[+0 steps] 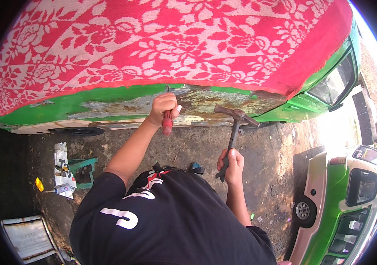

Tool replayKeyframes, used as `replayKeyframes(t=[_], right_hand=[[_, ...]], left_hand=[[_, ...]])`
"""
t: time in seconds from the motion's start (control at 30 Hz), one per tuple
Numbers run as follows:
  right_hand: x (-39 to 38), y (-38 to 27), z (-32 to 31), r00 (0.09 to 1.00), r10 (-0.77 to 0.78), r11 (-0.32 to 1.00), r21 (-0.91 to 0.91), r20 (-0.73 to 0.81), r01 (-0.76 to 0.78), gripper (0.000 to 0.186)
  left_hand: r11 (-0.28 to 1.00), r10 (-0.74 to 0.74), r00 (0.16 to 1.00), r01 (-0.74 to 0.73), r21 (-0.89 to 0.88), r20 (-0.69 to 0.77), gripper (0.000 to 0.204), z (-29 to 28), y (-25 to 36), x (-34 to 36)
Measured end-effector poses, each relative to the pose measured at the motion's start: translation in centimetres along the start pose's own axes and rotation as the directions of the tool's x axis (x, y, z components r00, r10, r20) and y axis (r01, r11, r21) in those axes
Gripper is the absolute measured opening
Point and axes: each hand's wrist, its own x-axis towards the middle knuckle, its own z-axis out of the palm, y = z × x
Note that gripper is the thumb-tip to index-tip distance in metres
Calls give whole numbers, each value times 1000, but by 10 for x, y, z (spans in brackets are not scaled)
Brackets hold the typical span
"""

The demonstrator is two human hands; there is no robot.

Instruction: The person uses a hammer and a red-handled punch to repeatedly strike a green car panel, likely to remove paint or rust. The person holds the punch against the panel and strikes it with the hammer in a repetitive manner.

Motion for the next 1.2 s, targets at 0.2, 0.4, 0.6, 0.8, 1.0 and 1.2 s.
replayKeyframes(t=[0.2, 0.4, 0.6, 0.8, 1.0, 1.2], right_hand=[[1, -5, 2, 1000, -20, 997, -69, 6, 21, 47], [1, -27, 23, 946, -274, 874, -366, 171, 319, 49], [-2, -57, 40, 877, -400, 680, -555, 266, 479, 55], [-1, -65, 42, 950, -265, 784, -537, 164, 312, 42], [6, -54, 40, 958, -277, 694, -675, 73, 252, 42], [1, -67, 50, 888, -452, 765, -473, 89, 437, 48]], left_hand=[[998, -25, 1000, 26, 59, -11, 35, 2, 1, 4], [987, -93, 990, 106, 123, -107, 37, 8, -9, 20], [989, -126, 987, 134, 71, -97, 37, 12, 0, 33], [977, -185, 972, 199, 82, -146, 37, 19, -5, 37], [963, -250, 946, 265, 48, -206, 30, 19, -8, 37], [960, -252, 939, 273, 60, -233, 25, 19, -1, 46]])
